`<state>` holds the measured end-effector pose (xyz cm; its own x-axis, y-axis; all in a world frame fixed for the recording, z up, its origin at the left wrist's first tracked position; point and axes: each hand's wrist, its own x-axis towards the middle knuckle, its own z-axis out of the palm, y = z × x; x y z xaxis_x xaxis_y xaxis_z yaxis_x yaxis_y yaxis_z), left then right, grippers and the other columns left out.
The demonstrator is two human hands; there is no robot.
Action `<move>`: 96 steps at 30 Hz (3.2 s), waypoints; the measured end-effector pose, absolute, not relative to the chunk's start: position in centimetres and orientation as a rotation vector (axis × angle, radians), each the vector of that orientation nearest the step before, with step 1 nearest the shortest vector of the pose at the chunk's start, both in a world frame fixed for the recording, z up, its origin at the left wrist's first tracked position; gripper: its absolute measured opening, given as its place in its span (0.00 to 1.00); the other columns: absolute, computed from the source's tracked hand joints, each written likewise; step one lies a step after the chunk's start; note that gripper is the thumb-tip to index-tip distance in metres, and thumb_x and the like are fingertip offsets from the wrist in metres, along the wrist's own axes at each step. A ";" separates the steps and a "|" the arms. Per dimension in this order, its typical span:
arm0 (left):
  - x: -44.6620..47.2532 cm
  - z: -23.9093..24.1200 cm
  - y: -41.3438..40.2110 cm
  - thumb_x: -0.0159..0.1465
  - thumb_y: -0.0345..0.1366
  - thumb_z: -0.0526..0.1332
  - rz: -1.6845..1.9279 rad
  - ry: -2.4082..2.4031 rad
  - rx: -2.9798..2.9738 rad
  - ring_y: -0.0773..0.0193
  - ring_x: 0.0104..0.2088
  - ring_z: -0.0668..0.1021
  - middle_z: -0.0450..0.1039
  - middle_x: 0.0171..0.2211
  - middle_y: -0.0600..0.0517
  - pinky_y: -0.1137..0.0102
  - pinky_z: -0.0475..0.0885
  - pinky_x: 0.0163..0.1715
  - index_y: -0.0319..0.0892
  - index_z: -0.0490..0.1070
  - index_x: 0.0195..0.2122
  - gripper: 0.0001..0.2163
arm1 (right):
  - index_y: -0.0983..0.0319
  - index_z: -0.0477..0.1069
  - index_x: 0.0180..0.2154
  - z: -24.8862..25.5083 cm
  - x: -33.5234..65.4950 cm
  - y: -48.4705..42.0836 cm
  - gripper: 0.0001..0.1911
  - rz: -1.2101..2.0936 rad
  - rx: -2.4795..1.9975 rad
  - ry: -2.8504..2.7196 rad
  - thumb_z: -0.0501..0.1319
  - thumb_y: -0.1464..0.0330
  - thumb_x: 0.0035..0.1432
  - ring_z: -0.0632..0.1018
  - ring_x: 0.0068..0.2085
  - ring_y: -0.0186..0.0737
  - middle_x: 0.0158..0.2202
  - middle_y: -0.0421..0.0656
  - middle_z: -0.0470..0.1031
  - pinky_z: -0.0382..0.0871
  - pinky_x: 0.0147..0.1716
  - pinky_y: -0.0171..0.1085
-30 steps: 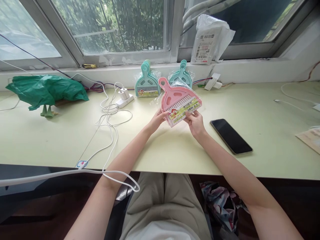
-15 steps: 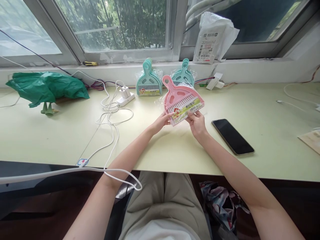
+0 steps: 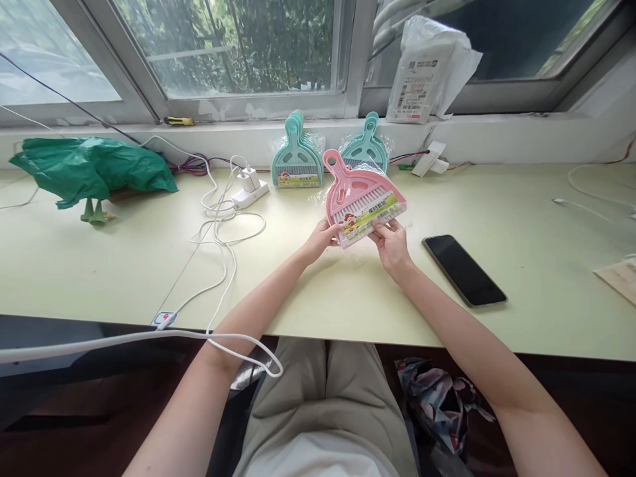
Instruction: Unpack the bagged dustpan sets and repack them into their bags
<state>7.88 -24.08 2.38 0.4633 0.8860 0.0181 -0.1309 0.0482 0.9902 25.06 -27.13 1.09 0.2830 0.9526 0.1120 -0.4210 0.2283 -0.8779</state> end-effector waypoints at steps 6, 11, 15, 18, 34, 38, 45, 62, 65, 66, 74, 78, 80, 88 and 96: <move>7.7 2.9 -24.6 0.52 0.45 0.67 0.892 0.751 1.355 0.55 0.44 0.78 0.74 0.51 0.44 0.65 0.74 0.38 0.42 0.67 0.51 0.27 | 0.58 0.72 0.38 1.1 25.0 -27.2 0.18 1.082 -0.840 -0.780 0.72 0.64 0.44 0.80 0.46 0.42 0.44 0.41 0.79 0.76 0.50 0.45; 7.9 2.6 -24.5 0.53 0.43 0.64 0.934 0.726 1.327 0.56 0.36 0.81 0.76 0.46 0.43 0.64 0.75 0.34 0.40 0.65 0.51 0.25 | 0.58 0.71 0.38 1.1 25.1 -27.0 0.18 1.103 -0.836 -0.789 0.71 0.64 0.44 0.80 0.44 0.40 0.42 0.39 0.79 0.77 0.48 0.43; 7.9 2.4 -24.3 0.54 0.43 0.63 0.933 0.665 1.313 0.56 0.33 0.82 0.76 0.46 0.43 0.65 0.76 0.32 0.40 0.62 0.53 0.26 | 0.57 0.71 0.39 1.3 25.2 -27.0 0.18 1.154 -0.821 -0.800 0.71 0.65 0.44 0.81 0.43 0.40 0.41 0.37 0.80 0.78 0.48 0.43; 7.8 2.3 -24.2 0.55 0.42 0.63 0.942 0.657 1.305 0.57 0.32 0.82 0.76 0.47 0.42 0.66 0.76 0.32 0.40 0.61 0.53 0.26 | 0.56 0.71 0.39 1.5 25.3 -27.0 0.19 1.168 -0.826 -0.829 0.71 0.65 0.44 0.81 0.44 0.40 0.42 0.37 0.80 0.77 0.50 0.43; 7.8 2.8 -24.6 0.53 0.44 0.65 0.906 0.662 1.342 0.57 0.33 0.82 0.77 0.46 0.42 0.66 0.76 0.32 0.39 0.63 0.52 0.26 | 0.56 0.70 0.39 1.2 25.4 -26.9 0.21 1.136 -0.868 -0.865 0.72 0.67 0.41 0.78 0.49 0.41 0.43 0.38 0.79 0.75 0.53 0.44; 7.9 2.8 -24.6 0.53 0.43 0.65 0.910 0.655 1.332 0.57 0.32 0.83 0.76 0.46 0.42 0.66 0.76 0.32 0.39 0.63 0.52 0.27 | 0.57 0.70 0.39 1.3 25.4 -27.0 0.21 1.147 -0.857 -0.860 0.72 0.68 0.41 0.78 0.49 0.40 0.43 0.38 0.79 0.74 0.54 0.44; 7.9 2.9 -24.8 0.54 0.42 0.64 0.915 0.660 1.334 0.57 0.32 0.83 0.76 0.47 0.42 0.67 0.76 0.31 0.39 0.63 0.52 0.26 | 0.57 0.70 0.39 1.2 25.4 -27.0 0.21 1.150 -0.868 -0.863 0.72 0.68 0.41 0.78 0.51 0.42 0.45 0.39 0.78 0.74 0.54 0.46; 7.9 2.8 -24.7 0.53 0.44 0.64 0.906 0.670 1.350 0.55 0.33 0.83 0.76 0.46 0.41 0.64 0.77 0.32 0.39 0.63 0.52 0.27 | 0.57 0.69 0.37 1.4 25.5 -27.0 0.17 1.161 -0.886 -0.847 0.71 0.64 0.44 0.79 0.48 0.41 0.43 0.38 0.79 0.75 0.52 0.44; 7.9 2.8 -24.7 0.54 0.44 0.64 0.907 0.672 1.353 0.56 0.33 0.82 0.76 0.47 0.41 0.64 0.77 0.33 0.39 0.64 0.51 0.26 | 0.57 0.69 0.36 1.4 25.6 -26.9 0.15 1.169 -0.890 -0.829 0.69 0.64 0.47 0.80 0.46 0.40 0.42 0.38 0.79 0.76 0.51 0.43; 7.9 2.8 -24.7 0.54 0.44 0.64 0.906 0.670 1.355 0.56 0.33 0.82 0.76 0.47 0.41 0.64 0.77 0.33 0.38 0.64 0.51 0.26 | 0.57 0.69 0.36 1.4 25.6 -26.8 0.14 1.170 -0.889 -0.826 0.69 0.64 0.47 0.80 0.45 0.40 0.42 0.39 0.79 0.76 0.51 0.43; 7.9 2.9 -24.8 0.54 0.43 0.64 0.906 0.659 1.363 0.57 0.32 0.82 0.76 0.47 0.41 0.64 0.76 0.33 0.39 0.62 0.53 0.27 | 0.58 0.70 0.38 1.3 25.7 -26.8 0.15 1.185 -0.866 -0.805 0.70 0.66 0.46 0.81 0.42 0.38 0.40 0.38 0.80 0.76 0.50 0.41; 7.8 3.1 -24.9 0.54 0.44 0.65 0.894 0.662 1.368 0.57 0.33 0.82 0.76 0.47 0.41 0.65 0.76 0.33 0.39 0.62 0.53 0.27 | 0.58 0.70 0.37 1.3 25.6 -26.9 0.15 1.175 -0.878 -0.817 0.70 0.65 0.46 0.81 0.43 0.39 0.41 0.38 0.80 0.76 0.50 0.42; 7.8 3.1 -24.9 0.54 0.44 0.64 0.891 0.658 1.377 0.57 0.33 0.82 0.76 0.47 0.41 0.66 0.76 0.33 0.39 0.63 0.52 0.26 | 0.58 0.70 0.37 1.4 25.6 -26.9 0.15 1.170 -0.887 -0.823 0.70 0.65 0.46 0.81 0.44 0.40 0.41 0.39 0.80 0.76 0.50 0.42; 7.9 2.6 -24.7 0.54 0.44 0.64 0.903 0.653 1.365 0.56 0.33 0.82 0.76 0.48 0.41 0.64 0.77 0.34 0.40 0.63 0.52 0.26 | 0.58 0.70 0.36 1.4 25.6 -26.9 0.14 1.166 -0.885 -0.816 0.69 0.66 0.46 0.81 0.44 0.39 0.40 0.39 0.80 0.76 0.51 0.42; 7.9 2.8 -24.7 0.54 0.43 0.64 0.901 0.652 1.364 0.56 0.33 0.83 0.75 0.49 0.41 0.65 0.76 0.33 0.40 0.62 0.53 0.27 | 0.58 0.71 0.37 1.1 25.7 -26.8 0.14 1.172 -0.880 -0.811 0.68 0.66 0.47 0.81 0.44 0.38 0.40 0.38 0.80 0.76 0.50 0.41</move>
